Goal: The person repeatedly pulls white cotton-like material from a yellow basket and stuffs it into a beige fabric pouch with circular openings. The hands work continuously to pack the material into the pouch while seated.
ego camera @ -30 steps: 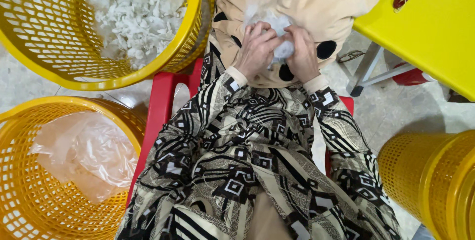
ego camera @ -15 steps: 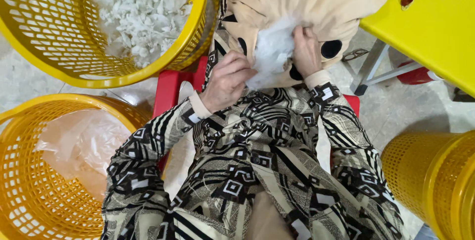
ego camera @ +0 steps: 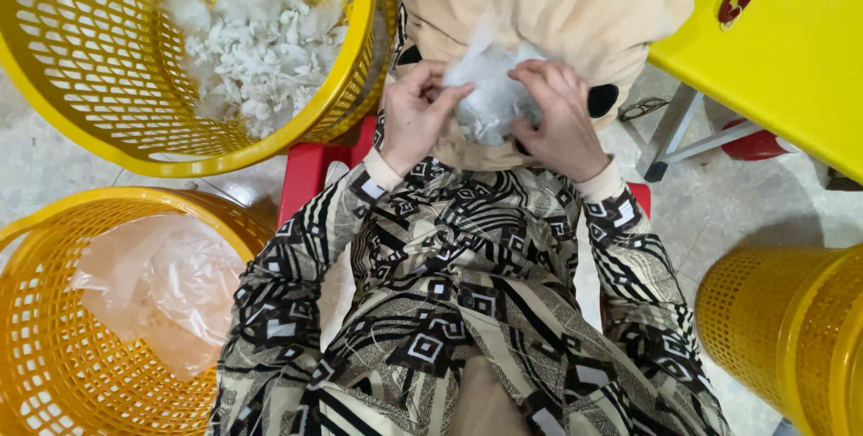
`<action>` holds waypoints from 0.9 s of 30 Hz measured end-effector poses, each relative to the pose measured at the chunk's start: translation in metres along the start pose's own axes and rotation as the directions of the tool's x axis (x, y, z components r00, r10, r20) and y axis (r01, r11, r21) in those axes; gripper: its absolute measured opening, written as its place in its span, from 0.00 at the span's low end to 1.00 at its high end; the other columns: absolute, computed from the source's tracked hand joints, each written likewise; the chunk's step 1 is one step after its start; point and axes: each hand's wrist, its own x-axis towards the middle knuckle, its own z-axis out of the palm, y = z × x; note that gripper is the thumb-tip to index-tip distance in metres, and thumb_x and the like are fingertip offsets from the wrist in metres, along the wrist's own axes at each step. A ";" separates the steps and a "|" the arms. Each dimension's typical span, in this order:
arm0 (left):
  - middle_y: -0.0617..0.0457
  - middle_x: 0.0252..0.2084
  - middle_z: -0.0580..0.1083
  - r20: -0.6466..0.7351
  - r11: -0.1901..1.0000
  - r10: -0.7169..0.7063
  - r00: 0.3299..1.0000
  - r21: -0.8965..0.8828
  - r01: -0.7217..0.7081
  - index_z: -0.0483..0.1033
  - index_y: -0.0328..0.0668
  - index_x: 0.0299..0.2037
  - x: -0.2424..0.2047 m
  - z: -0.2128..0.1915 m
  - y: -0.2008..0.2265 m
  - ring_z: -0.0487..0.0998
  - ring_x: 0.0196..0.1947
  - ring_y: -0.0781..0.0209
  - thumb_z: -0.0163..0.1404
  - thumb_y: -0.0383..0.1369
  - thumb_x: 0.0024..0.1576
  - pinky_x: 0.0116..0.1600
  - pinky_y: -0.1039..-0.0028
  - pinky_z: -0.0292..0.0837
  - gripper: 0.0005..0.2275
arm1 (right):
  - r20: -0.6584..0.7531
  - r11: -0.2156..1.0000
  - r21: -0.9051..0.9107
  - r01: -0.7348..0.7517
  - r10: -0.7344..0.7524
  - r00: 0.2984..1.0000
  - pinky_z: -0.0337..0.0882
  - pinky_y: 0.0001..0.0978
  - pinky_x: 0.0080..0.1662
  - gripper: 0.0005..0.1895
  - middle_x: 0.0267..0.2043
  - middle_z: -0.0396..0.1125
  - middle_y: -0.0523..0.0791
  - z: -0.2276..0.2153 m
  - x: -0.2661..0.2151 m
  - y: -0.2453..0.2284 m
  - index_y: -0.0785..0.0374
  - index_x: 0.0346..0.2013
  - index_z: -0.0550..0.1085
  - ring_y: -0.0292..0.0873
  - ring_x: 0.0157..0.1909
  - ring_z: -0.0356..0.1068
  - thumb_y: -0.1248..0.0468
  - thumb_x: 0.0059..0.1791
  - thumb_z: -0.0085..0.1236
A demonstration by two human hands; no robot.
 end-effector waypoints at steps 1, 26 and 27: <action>0.51 0.38 0.81 0.082 0.996 0.020 0.996 -0.084 -0.013 0.75 0.33 0.51 0.006 0.006 -0.003 0.80 0.36 0.61 0.62 0.26 0.56 0.41 0.72 0.76 0.15 | -0.032 0.997 0.073 0.037 -0.035 0.999 0.64 0.52 0.57 0.33 0.52 0.68 0.61 0.002 0.002 -0.006 0.73 0.57 0.69 0.65 0.54 0.67 0.71 0.37 0.61; 0.53 0.59 0.69 0.362 0.614 0.098 0.927 0.711 -0.342 0.84 0.48 0.38 0.048 0.076 -0.150 0.56 0.71 0.44 0.67 0.40 0.44 0.74 0.33 0.25 0.14 | -0.282 0.494 0.869 0.015 0.472 0.835 0.68 0.25 0.54 0.09 0.53 0.70 0.41 0.010 -0.043 -0.005 0.65 0.52 0.75 0.35 0.51 0.68 0.73 0.57 0.54; 0.53 0.60 0.68 0.364 0.594 0.071 0.929 0.733 -0.332 0.84 0.48 0.38 0.049 0.077 -0.148 0.55 0.72 0.45 0.67 0.41 0.45 0.75 0.34 0.25 0.13 | -0.472 0.807 0.588 0.050 0.292 0.832 0.71 0.35 0.54 0.01 0.46 0.70 0.45 -0.018 -0.041 -0.007 0.64 0.44 0.74 0.43 0.47 0.69 0.69 0.60 0.54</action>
